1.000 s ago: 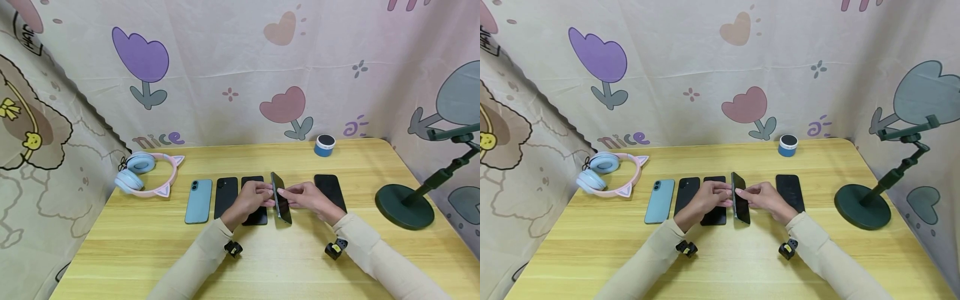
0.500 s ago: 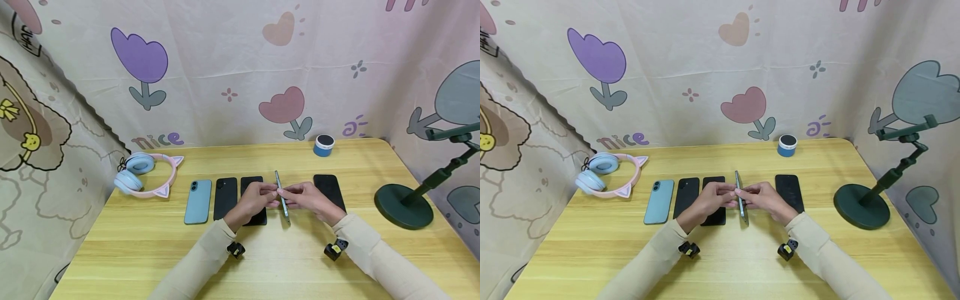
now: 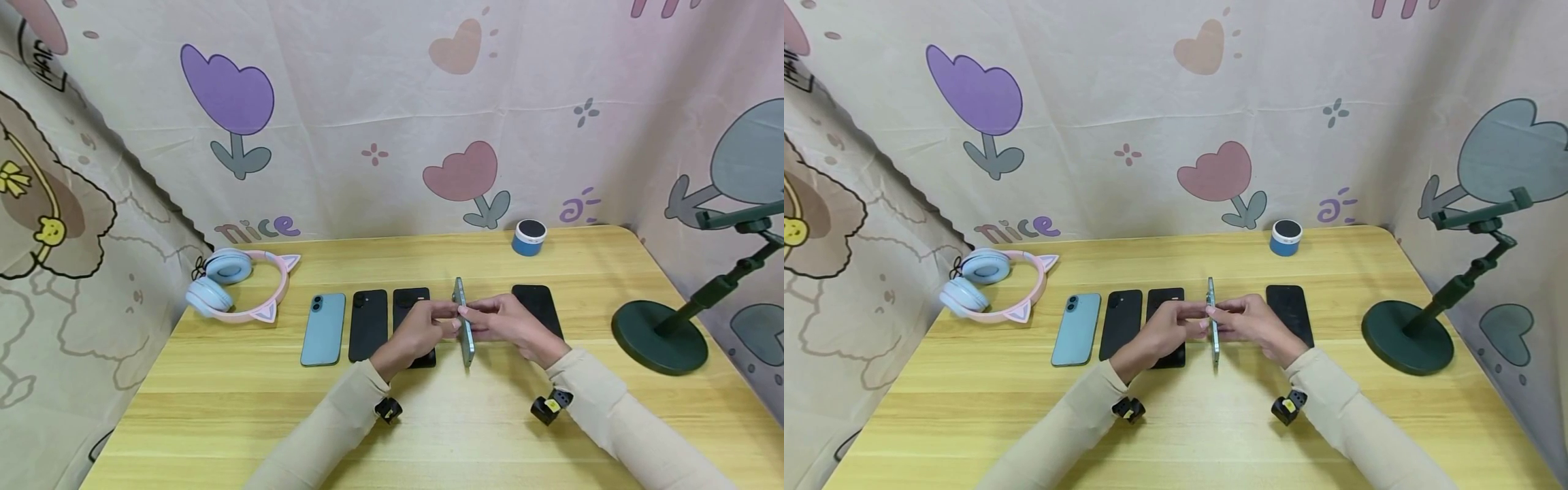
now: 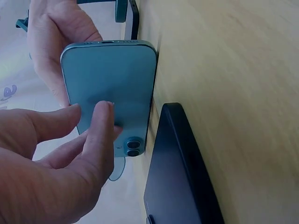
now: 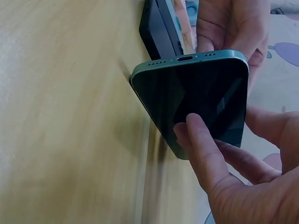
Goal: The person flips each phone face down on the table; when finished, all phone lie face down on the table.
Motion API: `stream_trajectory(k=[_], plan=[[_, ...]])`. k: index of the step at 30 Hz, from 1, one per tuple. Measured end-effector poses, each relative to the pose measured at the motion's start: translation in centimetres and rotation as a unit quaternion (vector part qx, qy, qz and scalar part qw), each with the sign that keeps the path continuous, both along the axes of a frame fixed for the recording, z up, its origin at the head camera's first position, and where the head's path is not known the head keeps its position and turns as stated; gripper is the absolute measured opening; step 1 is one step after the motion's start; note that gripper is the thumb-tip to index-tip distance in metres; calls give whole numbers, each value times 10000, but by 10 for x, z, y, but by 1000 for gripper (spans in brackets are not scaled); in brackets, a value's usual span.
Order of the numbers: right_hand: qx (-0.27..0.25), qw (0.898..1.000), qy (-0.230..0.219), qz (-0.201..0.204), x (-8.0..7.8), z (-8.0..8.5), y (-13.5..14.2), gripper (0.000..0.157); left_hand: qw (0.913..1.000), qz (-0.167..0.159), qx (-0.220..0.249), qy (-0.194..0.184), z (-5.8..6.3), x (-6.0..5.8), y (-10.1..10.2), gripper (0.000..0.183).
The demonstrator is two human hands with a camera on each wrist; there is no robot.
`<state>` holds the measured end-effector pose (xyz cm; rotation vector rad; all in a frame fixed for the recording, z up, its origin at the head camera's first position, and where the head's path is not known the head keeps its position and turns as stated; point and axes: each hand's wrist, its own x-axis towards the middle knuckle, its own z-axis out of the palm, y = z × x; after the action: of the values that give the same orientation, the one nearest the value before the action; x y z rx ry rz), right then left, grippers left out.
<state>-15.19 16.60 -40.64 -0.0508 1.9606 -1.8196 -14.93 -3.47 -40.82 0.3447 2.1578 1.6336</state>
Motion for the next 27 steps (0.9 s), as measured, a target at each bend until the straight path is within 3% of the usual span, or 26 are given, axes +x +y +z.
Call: stream_trajectory(k=[14,22,27], plan=[[-5,9999,167,-25,0,2,6,52,9967,-351,-530,513,-3,8,5,46],[207,9995,85,-238,1,2,8,49,9880,-671,-1010,953,-5,9,5,54],[376,9987,153,-296,0,0,11,49,9776,-787,-1535,1204,-7,12,5,61]])
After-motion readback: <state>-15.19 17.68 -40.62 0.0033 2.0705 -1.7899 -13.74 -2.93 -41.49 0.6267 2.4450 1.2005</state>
